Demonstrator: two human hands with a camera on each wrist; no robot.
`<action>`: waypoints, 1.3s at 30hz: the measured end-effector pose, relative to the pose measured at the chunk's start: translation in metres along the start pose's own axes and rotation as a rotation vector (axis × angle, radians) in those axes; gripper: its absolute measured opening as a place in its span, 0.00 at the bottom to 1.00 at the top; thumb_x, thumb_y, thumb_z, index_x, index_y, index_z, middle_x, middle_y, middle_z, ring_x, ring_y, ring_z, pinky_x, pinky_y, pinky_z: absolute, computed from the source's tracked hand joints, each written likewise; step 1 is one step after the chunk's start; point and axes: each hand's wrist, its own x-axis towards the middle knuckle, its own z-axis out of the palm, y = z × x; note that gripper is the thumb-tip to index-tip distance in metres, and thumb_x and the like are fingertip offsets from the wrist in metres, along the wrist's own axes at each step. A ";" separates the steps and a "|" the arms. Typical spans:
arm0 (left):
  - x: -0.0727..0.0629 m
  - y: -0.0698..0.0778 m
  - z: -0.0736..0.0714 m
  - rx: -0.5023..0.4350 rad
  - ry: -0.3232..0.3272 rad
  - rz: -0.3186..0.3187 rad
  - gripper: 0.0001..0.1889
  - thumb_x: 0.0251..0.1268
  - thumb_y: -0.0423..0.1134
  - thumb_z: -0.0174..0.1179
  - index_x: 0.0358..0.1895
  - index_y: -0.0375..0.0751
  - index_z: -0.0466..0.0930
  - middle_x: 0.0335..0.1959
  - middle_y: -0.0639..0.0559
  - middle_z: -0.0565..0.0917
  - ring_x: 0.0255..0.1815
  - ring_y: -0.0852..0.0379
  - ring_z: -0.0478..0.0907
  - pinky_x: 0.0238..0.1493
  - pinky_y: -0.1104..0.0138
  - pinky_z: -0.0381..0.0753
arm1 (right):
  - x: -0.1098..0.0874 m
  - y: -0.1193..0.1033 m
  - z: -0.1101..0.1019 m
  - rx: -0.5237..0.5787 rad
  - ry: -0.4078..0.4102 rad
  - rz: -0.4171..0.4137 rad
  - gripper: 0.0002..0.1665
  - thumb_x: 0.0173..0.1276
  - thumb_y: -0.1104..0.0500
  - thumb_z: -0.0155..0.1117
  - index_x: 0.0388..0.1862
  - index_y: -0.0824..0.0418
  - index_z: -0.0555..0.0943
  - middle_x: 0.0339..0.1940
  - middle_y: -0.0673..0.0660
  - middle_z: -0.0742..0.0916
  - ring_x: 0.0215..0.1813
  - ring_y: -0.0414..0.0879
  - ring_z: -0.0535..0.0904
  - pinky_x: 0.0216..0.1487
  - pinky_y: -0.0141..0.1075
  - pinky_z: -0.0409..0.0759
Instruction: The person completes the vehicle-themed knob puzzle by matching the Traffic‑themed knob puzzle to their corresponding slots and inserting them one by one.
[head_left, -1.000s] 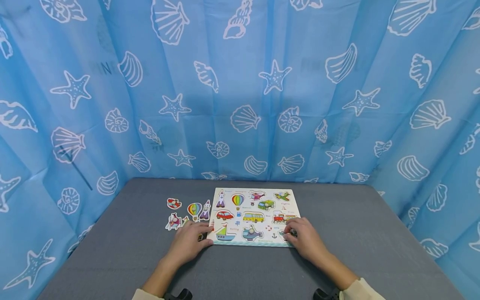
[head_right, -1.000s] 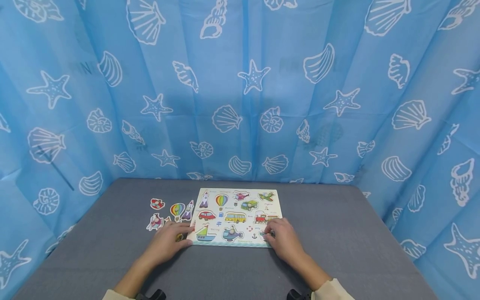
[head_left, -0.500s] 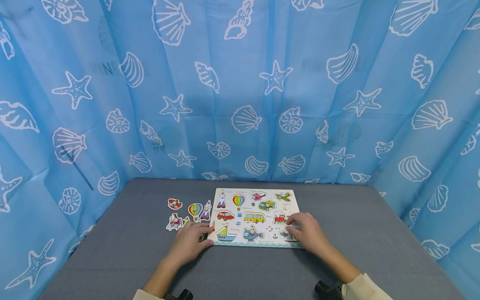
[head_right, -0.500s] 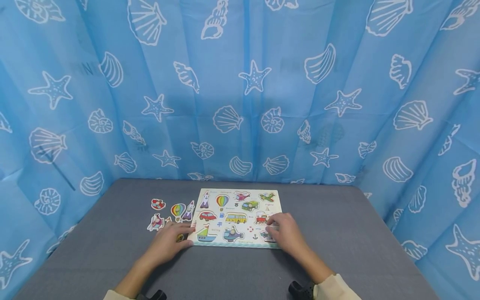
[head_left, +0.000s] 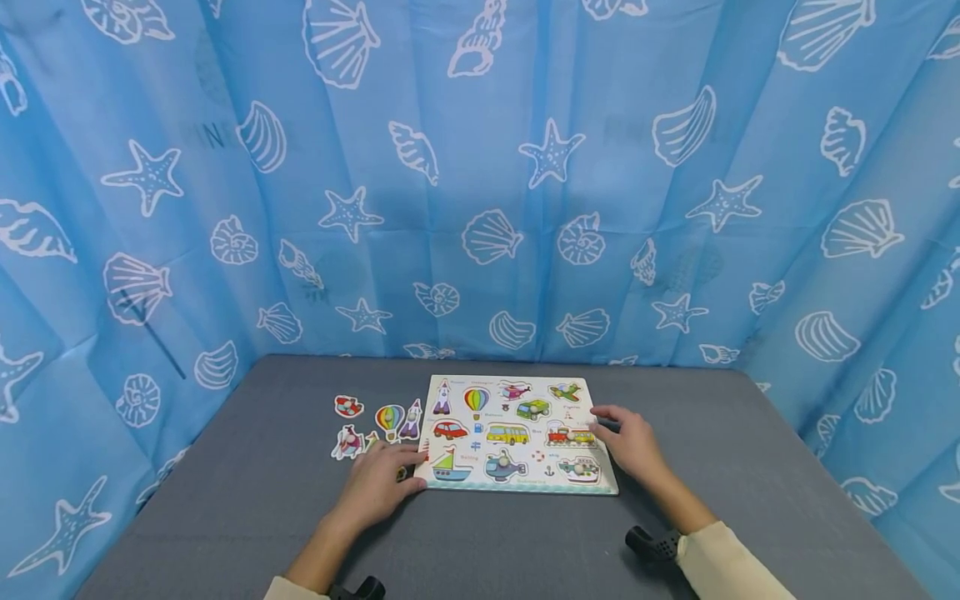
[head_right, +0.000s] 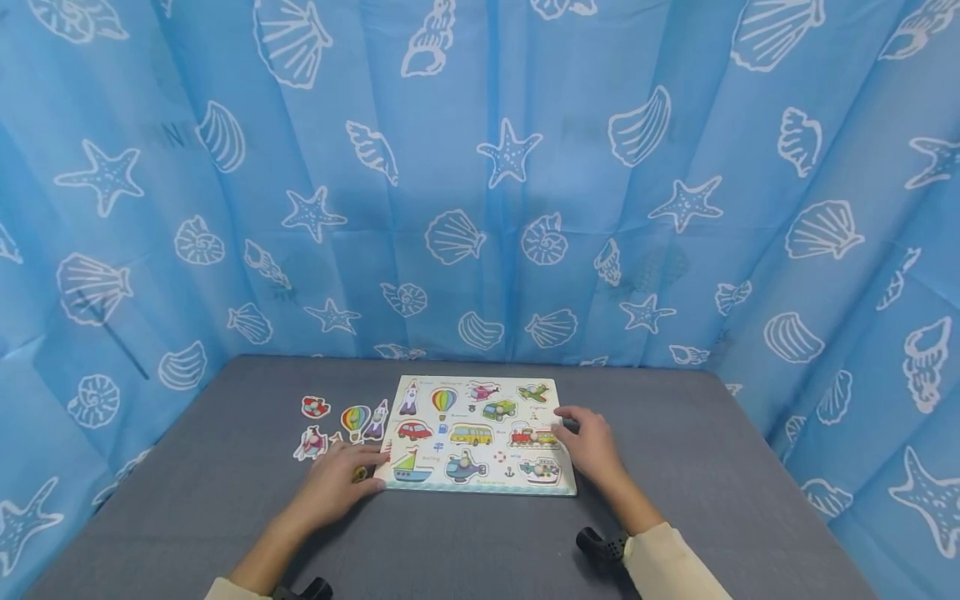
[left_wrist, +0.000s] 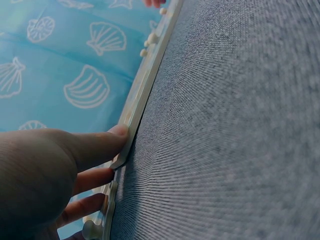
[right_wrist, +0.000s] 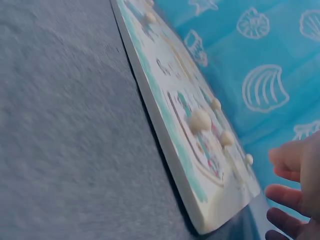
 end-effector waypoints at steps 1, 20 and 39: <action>0.000 0.000 0.000 0.001 0.001 -0.001 0.20 0.52 0.47 0.72 0.50 0.50 0.87 0.54 0.55 0.82 0.48 0.53 0.73 0.47 0.53 0.69 | 0.001 0.002 0.000 0.003 -0.003 0.010 0.19 0.68 0.63 0.63 0.56 0.69 0.79 0.53 0.69 0.82 0.59 0.66 0.74 0.57 0.60 0.68; 0.000 0.001 0.000 -0.016 -0.005 0.003 0.21 0.52 0.47 0.72 0.51 0.49 0.87 0.54 0.54 0.82 0.48 0.53 0.73 0.46 0.53 0.69 | 0.014 0.028 0.012 0.022 0.008 0.038 0.17 0.69 0.69 0.58 0.55 0.69 0.81 0.56 0.70 0.81 0.61 0.67 0.73 0.59 0.58 0.67; 0.004 -0.011 0.000 -0.086 -0.046 0.026 0.21 0.55 0.46 0.71 0.54 0.49 0.85 0.55 0.52 0.82 0.49 0.52 0.73 0.49 0.52 0.69 | 0.006 0.029 0.016 -0.101 -0.007 -0.002 0.20 0.72 0.65 0.56 0.61 0.64 0.79 0.61 0.66 0.79 0.70 0.66 0.61 0.63 0.65 0.56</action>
